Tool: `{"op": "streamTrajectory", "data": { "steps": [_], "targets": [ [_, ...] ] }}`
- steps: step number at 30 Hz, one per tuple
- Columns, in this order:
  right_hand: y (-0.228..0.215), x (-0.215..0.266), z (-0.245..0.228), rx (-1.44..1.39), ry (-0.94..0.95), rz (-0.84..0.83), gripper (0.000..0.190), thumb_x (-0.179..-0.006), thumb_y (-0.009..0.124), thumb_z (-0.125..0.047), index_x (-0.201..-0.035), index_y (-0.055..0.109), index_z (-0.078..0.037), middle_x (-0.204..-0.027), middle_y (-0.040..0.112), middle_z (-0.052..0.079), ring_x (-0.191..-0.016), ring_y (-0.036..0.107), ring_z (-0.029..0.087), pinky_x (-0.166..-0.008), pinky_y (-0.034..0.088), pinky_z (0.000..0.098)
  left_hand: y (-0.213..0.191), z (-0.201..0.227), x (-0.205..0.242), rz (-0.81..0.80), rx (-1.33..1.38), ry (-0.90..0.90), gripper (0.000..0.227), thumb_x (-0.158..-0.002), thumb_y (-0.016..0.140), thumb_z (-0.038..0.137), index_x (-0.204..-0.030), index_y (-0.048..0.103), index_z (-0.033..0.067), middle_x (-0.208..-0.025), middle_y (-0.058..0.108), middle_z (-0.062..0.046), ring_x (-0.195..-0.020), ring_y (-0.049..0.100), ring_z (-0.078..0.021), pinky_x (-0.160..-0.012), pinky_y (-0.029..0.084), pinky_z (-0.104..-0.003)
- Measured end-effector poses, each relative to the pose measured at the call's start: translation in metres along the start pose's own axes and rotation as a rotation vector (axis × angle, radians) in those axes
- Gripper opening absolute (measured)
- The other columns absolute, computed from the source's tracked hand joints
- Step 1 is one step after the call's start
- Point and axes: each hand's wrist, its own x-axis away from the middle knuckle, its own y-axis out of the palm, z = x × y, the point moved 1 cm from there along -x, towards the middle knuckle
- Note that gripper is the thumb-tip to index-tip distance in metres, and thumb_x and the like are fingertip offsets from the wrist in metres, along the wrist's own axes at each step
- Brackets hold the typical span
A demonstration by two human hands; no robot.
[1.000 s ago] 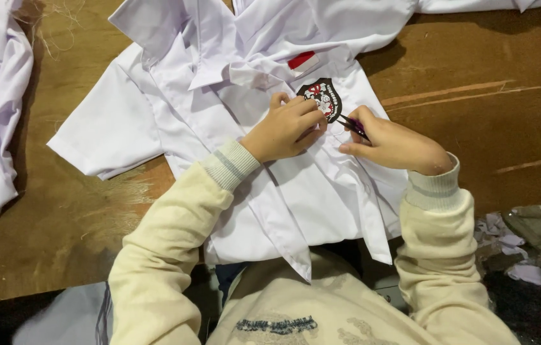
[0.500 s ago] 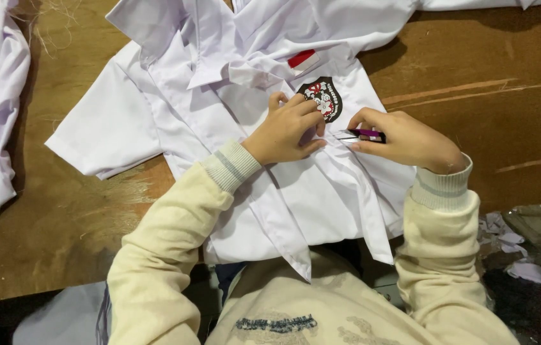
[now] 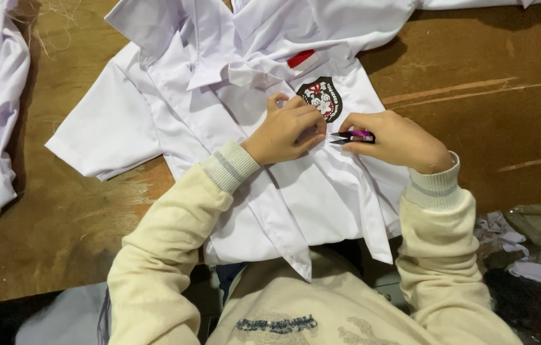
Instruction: Trimming loose threads from a white shirt using a thread clipper.
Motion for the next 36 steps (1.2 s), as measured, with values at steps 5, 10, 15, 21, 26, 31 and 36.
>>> {"op": "streamTrajectory", "data": {
  "steps": [5, 10, 15, 21, 26, 31, 36],
  "targets": [
    [0.004, -0.004, 0.003, -0.013, -0.031, 0.014, 0.029, -0.093, 0.070, -0.026, -0.121, 0.065, -0.020, -0.101, 0.078, 0.016, -0.099, 0.072, 0.043, -0.076, 0.059, 0.0561, 0.004, -0.003, 0.001, 0.015, -0.017, 0.006, 0.015, -0.100, 0.064, 0.032, -0.099, 0.066, 0.0179, -0.087, 0.065, -0.001, -0.097, 0.055, -0.0200, -0.099, 0.020, -0.055],
    [0.011, -0.010, 0.007, -0.035, -0.036, 0.021, 0.027, -0.094, 0.069, -0.029, -0.119, 0.065, -0.023, -0.102, 0.078, 0.017, -0.100, 0.072, 0.042, -0.077, 0.059, 0.0560, 0.005, -0.004, 0.001, 0.025, -0.020, -0.001, 0.015, -0.101, 0.066, 0.033, -0.098, 0.065, 0.0184, -0.085, 0.064, 0.000, -0.096, 0.054, -0.0197, -0.100, 0.020, -0.055],
    [0.010, -0.009, 0.003, -0.042, -0.066, 0.027, 0.027, -0.094, 0.070, -0.027, -0.120, 0.066, -0.022, -0.103, 0.078, 0.018, -0.102, 0.072, 0.042, -0.079, 0.059, 0.0550, 0.005, -0.003, 0.001, 0.027, -0.024, -0.008, 0.014, -0.100, 0.067, 0.032, -0.098, 0.064, 0.0186, -0.085, 0.064, 0.000, -0.096, 0.055, -0.0195, -0.100, 0.020, -0.055],
    [0.015, -0.013, 0.008, -0.054, -0.091, 0.033, 0.030, -0.093, 0.069, -0.023, -0.123, 0.065, -0.021, -0.107, 0.077, 0.017, -0.105, 0.072, 0.041, -0.081, 0.059, 0.0557, 0.003, -0.001, 0.000, 0.039, -0.011, -0.001, 0.014, -0.100, 0.069, 0.031, -0.097, 0.065, 0.0176, -0.082, 0.063, -0.001, -0.094, 0.054, -0.0197, -0.100, 0.020, -0.055],
    [0.016, -0.014, 0.010, -0.058, -0.121, 0.045, 0.033, -0.092, 0.069, -0.020, -0.125, 0.065, -0.019, -0.109, 0.077, 0.016, -0.107, 0.071, 0.041, -0.084, 0.059, 0.0560, 0.004, -0.002, 0.000, 0.042, -0.015, 0.002, 0.014, -0.099, 0.070, 0.031, -0.097, 0.065, 0.0177, -0.082, 0.063, 0.000, -0.094, 0.054, -0.0197, -0.100, 0.020, -0.055],
    [0.022, -0.018, 0.018, -0.043, -0.149, 0.072, 0.033, -0.093, 0.067, -0.017, -0.126, 0.066, -0.018, -0.109, 0.078, 0.012, -0.107, 0.071, 0.038, -0.084, 0.059, 0.0549, 0.003, 0.000, 0.000, 0.033, -0.028, -0.016, 0.013, -0.098, 0.071, 0.030, -0.097, 0.064, 0.0185, -0.083, 0.063, 0.001, -0.094, 0.055, -0.0190, -0.100, 0.021, -0.055],
    [0.019, -0.015, 0.014, -0.011, -0.146, 0.084, 0.032, -0.092, 0.068, -0.018, -0.124, 0.067, -0.019, -0.106, 0.078, 0.010, -0.107, 0.072, 0.036, -0.084, 0.059, 0.0537, 0.003, 0.000, 0.000, 0.038, -0.019, -0.023, 0.013, -0.098, 0.070, 0.031, -0.098, 0.063, 0.0198, -0.084, 0.064, 0.001, -0.094, 0.055, -0.0188, -0.100, 0.022, -0.055]
  ]
}}
